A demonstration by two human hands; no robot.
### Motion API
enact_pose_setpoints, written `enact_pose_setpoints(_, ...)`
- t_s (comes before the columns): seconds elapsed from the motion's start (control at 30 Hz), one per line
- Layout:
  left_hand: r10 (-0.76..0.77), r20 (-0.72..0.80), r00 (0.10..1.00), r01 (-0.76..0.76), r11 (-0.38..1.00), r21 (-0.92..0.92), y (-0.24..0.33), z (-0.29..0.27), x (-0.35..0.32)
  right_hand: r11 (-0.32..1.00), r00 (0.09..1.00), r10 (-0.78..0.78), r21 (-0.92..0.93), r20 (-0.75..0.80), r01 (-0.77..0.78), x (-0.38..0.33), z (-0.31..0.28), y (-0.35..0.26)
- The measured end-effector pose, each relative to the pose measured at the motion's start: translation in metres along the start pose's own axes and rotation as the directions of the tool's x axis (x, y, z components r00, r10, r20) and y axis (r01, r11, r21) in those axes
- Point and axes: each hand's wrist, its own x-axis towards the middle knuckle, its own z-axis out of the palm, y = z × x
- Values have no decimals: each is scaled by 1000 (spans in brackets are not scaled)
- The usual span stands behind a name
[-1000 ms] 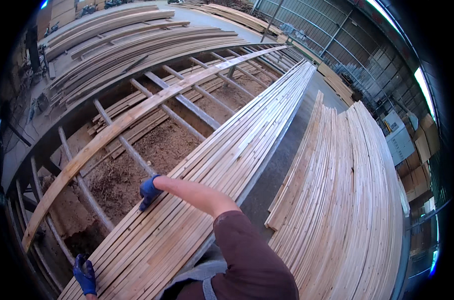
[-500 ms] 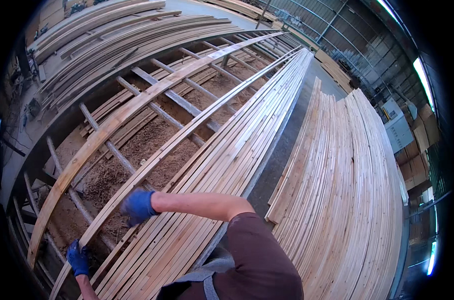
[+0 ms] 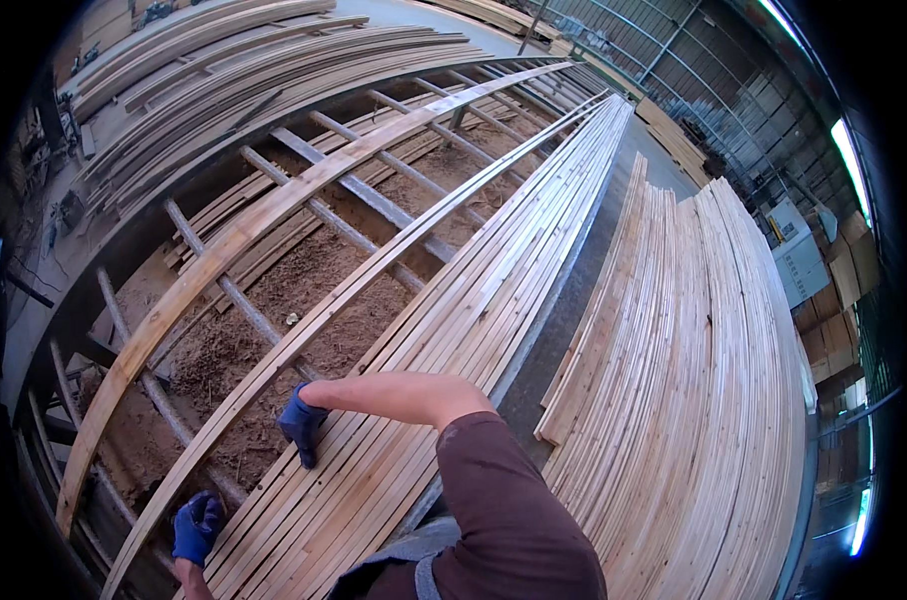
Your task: The person handles a cylindrical tool and then stirs a white substance in a bucket using a wooden stick. They then pick up a stack of wooden planks and place them onto a metal rack.
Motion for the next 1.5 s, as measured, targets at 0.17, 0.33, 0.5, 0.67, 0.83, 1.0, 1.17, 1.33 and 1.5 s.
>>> enact_pose_setpoints(0.17, -117, 438, 891, 157, 986, -56, -56, -13, 9, 999, 999, -42, 30, -35, 43, -26, -21, -22)
enact_pose_setpoints(0.33, 247, 612, 752, -375, 922, 90, -107, -43, 24, 966, 965, -56, -258, -256, -13, -54, -34, -49)
enact_pose_setpoints(0.5, -130, 570, 811, 59, 988, 141, -20, -78, 38, 902, 760, -228, -426, -608, -70, -81, -23, -61)
enact_pose_setpoints(0.67, -132, 141, 981, 89, 956, 279, 44, -61, 14, 839, 476, -393, -519, -787, -165, -67, 5, -49)
enact_pose_setpoints(0.83, 111, -28, 993, -84, 869, 488, 19, 23, -21, 954, 765, -131, -289, -630, -74, -73, 22, -17)
enact_pose_setpoints(1.0, 67, -23, 997, -48, 874, 484, 27, 22, -30, 932, 736, -124, -333, -666, -144, -76, 37, -10)
enact_pose_setpoints(1.17, 183, -220, 958, -11, 792, 611, 6, -4, 10, 926, 650, -167, -345, -741, -155, -57, -13, -8)
enact_pose_setpoints(1.33, 42, -88, 995, 46, 589, 807, -13, 49, -36, 859, 566, -271, -461, -779, -223, -45, 44, 5)
enact_pose_setpoints(1.5, 16, -16, 1000, -1, 739, 673, 11, 24, -4, 905, 616, -224, -396, -755, -157, -54, 28, 13)
